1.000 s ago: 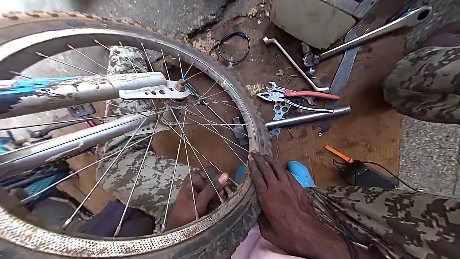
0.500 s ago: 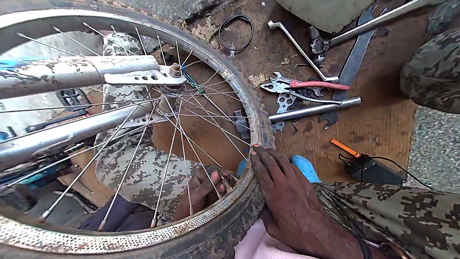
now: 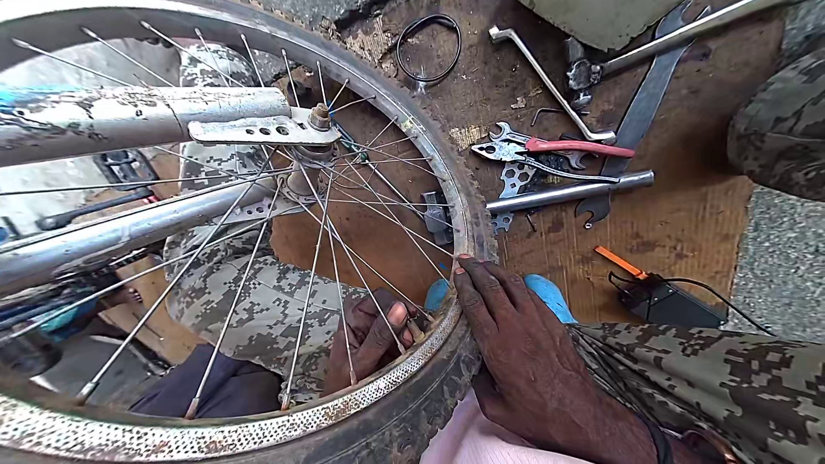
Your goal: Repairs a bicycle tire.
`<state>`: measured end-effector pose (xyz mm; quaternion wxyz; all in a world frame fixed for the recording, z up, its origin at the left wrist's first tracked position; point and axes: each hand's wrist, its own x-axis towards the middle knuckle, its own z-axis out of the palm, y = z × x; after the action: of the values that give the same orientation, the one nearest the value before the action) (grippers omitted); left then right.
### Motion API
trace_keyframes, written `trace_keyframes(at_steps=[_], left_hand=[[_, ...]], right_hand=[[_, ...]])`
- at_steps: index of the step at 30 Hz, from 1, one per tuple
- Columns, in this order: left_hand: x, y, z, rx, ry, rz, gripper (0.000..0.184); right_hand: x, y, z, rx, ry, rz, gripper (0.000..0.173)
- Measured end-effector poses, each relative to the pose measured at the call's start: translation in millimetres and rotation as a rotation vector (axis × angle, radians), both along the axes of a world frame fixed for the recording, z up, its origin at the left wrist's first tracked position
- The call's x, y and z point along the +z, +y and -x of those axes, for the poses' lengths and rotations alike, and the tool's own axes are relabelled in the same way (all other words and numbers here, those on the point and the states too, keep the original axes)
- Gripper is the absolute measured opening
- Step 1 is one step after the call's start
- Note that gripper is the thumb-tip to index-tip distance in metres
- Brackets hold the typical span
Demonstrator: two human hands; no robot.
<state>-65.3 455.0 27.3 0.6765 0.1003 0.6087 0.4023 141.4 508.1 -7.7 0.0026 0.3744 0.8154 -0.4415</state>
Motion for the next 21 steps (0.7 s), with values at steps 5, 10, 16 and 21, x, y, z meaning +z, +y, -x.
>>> trace_keyframes(at_steps=[5,10,16,21], left_hand=[[-0.2,-5.6,-2.0,0.012,0.028,0.006,0.025],[1.5,1.5,6.8,0.061,-0.130,0.047,0.029],[0.9,5.7,6.8,0.057,-0.013,0.004,0.022],[-4.4,0.2,-1.0,0.044,0.029,-0.065,0.021]], right_hand=[[-0.1,0.6,-0.2,-0.007,0.000,-0.009,0.102],[0.8,2.2,0.9,-0.002,-0.017,-0.020,0.103],[0.4,2.2,0.5,-0.008,0.005,-0.035,0.100],[0.9,2.9,-0.2,-0.008,0.001,-0.052,0.097]])
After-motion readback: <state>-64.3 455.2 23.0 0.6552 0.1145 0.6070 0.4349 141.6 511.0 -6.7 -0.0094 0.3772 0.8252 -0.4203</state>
